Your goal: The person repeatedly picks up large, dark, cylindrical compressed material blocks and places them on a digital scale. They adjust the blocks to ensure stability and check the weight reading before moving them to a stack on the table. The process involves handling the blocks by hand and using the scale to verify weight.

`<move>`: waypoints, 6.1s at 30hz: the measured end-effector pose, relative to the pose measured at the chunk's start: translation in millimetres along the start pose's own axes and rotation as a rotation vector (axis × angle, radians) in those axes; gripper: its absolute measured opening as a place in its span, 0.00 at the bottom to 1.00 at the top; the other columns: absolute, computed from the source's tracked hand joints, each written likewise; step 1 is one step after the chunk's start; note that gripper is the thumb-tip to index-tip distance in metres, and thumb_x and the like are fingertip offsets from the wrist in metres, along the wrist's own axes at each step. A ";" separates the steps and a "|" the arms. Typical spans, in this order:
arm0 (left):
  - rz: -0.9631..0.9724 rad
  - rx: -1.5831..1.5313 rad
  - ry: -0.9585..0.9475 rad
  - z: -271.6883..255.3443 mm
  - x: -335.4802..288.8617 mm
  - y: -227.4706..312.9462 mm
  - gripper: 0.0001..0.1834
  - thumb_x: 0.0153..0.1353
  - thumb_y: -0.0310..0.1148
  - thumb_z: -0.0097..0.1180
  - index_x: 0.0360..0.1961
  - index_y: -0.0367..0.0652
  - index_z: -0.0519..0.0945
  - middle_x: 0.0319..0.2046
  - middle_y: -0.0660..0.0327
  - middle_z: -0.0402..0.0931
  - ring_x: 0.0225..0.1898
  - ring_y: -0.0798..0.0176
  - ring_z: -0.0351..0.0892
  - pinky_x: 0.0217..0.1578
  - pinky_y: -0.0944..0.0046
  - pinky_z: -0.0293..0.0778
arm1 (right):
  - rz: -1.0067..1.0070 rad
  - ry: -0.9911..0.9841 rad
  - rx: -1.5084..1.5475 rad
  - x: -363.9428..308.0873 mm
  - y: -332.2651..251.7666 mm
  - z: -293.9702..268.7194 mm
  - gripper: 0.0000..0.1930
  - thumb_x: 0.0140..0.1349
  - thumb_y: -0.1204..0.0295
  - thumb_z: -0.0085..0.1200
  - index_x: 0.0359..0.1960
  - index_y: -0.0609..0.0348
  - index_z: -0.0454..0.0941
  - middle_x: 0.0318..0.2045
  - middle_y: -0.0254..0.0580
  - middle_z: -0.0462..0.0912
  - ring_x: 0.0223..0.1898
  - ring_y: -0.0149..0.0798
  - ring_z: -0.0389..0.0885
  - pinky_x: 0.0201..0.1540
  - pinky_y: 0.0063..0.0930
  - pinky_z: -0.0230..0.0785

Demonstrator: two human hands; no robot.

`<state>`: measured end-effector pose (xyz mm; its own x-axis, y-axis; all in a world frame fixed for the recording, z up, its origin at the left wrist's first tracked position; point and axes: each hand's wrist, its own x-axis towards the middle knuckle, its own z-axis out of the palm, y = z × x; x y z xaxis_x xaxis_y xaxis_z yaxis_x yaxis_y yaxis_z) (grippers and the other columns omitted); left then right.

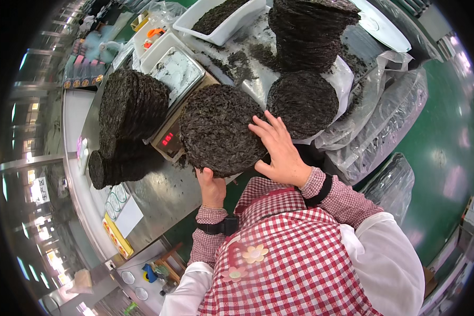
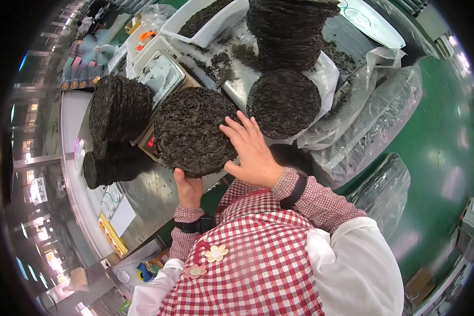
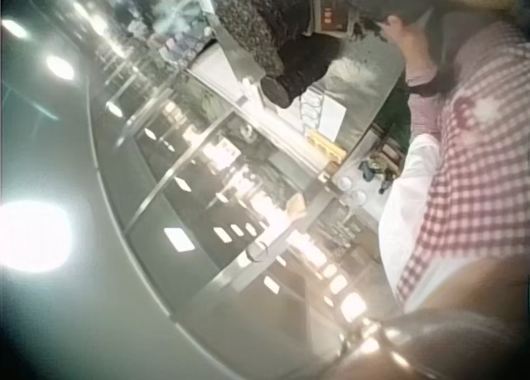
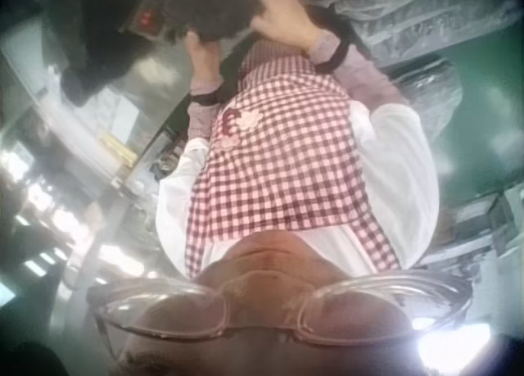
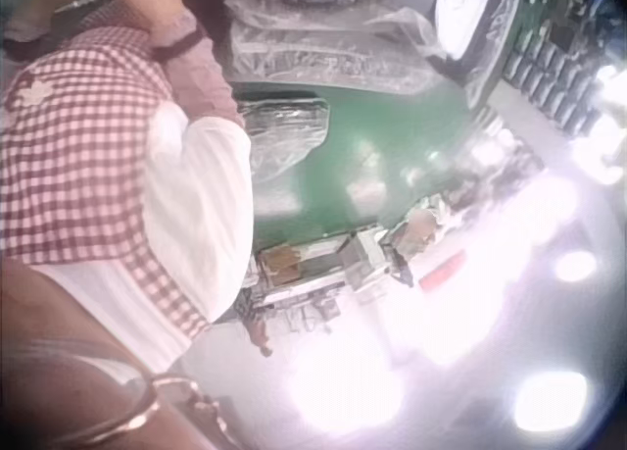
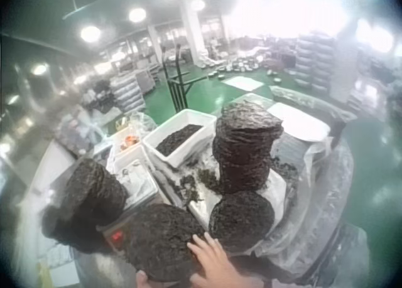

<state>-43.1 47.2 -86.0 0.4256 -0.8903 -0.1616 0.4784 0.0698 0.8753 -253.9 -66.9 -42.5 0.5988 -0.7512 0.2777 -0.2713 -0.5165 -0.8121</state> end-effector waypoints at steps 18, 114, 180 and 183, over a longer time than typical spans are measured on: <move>-0.167 0.001 0.027 -6.3 -11.1 -9.2 0.51 0.57 0.47 0.68 0.73 0.47 0.51 0.65 0.58 0.63 0.65 0.54 0.66 0.61 0.52 0.69 | 0.123 0.311 -0.210 -9.1 47.3 -24.5 0.48 0.50 0.56 0.71 0.69 0.62 0.59 0.62 0.58 0.66 0.66 0.59 0.61 0.68 0.51 0.54; -0.226 -0.251 -0.051 -31.1 22.3 19.1 0.38 0.58 0.41 0.66 0.68 0.47 0.64 0.63 0.60 0.69 0.63 0.53 0.69 0.62 0.49 0.68 | 0.155 0.217 -0.337 -25.3 57.8 -11.2 0.34 0.54 0.70 0.61 0.65 0.61 0.67 0.67 0.59 0.62 0.71 0.59 0.55 0.74 0.51 0.45; -0.199 -0.123 -0.072 -15.9 9.9 40.5 0.46 0.57 0.35 0.67 0.72 0.44 0.55 0.66 0.59 0.65 0.65 0.51 0.67 0.65 0.51 0.64 | 0.096 0.122 -0.239 -1.0 15.5 4.9 0.53 0.48 0.58 0.69 0.72 0.61 0.52 0.72 0.61 0.52 0.77 0.56 0.39 0.76 0.50 0.31; -0.074 0.058 -0.234 -0.3 14.9 37.9 0.59 0.52 0.36 0.74 0.75 0.42 0.43 0.71 0.55 0.54 0.70 0.53 0.58 0.68 0.54 0.60 | 0.046 0.056 0.099 8.5 -30.1 35.7 0.56 0.43 0.51 0.75 0.70 0.62 0.56 0.70 0.59 0.56 0.74 0.57 0.48 0.73 0.49 0.47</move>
<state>-18.4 36.8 -55.3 0.1980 -0.9725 -0.1225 0.4544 -0.0196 0.8906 -213.7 -43.1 -34.0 0.5439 -0.7962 0.2650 -0.2198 -0.4400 -0.8707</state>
